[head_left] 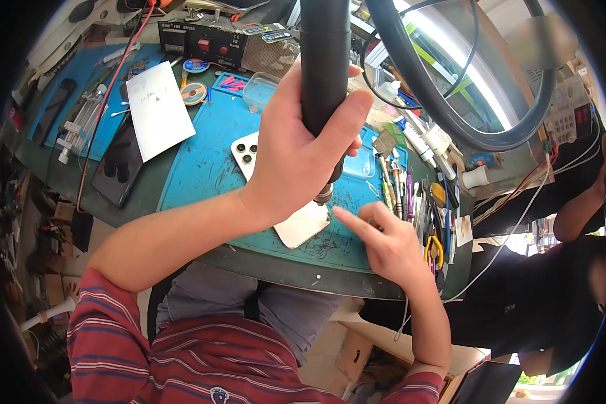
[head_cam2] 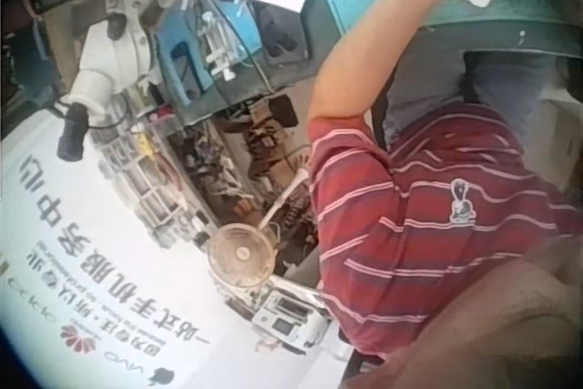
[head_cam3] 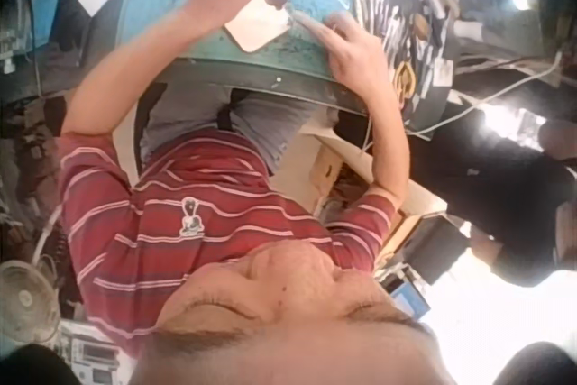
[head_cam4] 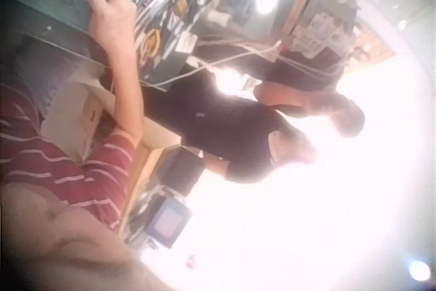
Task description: The person uses a heat gun and a small metal tool to work on the back of a white smartphone placed on a blue mat. They repeatedly apply heat and scrape or pry at the device's surface, occasionally pausing to adjust the phone or switch tools.
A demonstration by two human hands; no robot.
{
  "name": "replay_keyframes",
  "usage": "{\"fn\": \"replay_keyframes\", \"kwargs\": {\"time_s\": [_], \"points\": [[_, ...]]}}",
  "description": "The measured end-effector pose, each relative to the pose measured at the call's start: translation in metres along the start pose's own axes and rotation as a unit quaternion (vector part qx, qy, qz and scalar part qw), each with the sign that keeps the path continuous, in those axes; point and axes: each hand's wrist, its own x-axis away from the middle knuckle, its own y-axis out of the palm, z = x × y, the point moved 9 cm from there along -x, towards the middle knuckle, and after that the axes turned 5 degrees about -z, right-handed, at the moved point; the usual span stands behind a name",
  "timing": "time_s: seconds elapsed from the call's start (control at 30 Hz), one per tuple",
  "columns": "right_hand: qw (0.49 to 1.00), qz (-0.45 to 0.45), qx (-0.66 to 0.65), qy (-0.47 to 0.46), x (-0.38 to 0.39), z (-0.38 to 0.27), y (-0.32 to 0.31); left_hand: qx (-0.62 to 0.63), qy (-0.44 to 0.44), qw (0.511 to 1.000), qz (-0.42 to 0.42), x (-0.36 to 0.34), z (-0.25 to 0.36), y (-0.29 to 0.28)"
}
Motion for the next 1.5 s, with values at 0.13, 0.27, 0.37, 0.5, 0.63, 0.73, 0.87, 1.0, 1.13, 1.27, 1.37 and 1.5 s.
{"fn": "replay_keyframes", "kwargs": {"time_s": [0.13,0.27,0.37,0.5,0.63,0.73,0.87,1.0,1.13,1.27,1.37,1.5], "points": [[0.994,0.090,0.041,0.053,-0.012,0.021,-0.023,0.003,0.005,1.000,0.015,-0.002,0.004,-0.002],[0.987,0.057,0.113,0.104,-0.032,0.042,-0.024,0.000,0.004,1.000,0.018,-0.004,0.006,-0.004],[0.976,0.009,0.174,0.131,-0.038,0.048,-0.021,-0.001,0.011,1.000,0.021,-0.005,0.007,-0.006],[0.977,0.044,0.156,0.140,-0.038,0.053,-0.027,-0.003,0.022,1.000,0.013,-0.006,0.008,-0.007],[0.980,0.068,0.143,0.119,-0.038,0.040,-0.031,-0.004,0.017,1.000,0.009,-0.005,0.008,-0.005],[0.992,0.040,0.092,0.078,-0.027,0.011,-0.028,0.001,0.013,1.000,0.012,-0.002,0.009,-0.008],[0.998,0.037,0.049,-0.003,-0.007,-0.015,-0.020,0.033,-0.017,0.999,0.006,0.003,0.004,0.002],[0.996,0.068,0.064,-0.008,0.004,-0.018,-0.016,0.016,-0.010,1.000,-0.004,0.006,0.004,0.006],[0.994,0.090,0.053,-0.012,0.006,-0.017,-0.013,0.000,-0.005,1.000,-0.004,0.005,0.003,0.003],[0.995,0.086,0.044,0.002,0.005,-0.018,-0.011,-0.010,-0.009,1.000,-0.001,0.005,0.000,0.003],[0.996,0.079,0.040,0.010,0.005,-0.018,-0.012,-0.012,-0.008,1.000,-0.003,0.006,-0.001,0.003],[0.996,0.079,0.038,0.013,0.006,-0.017,-0.010,-0.009,-0.012,1.000,-0.007,0.007,-0.006,0.005]]}}
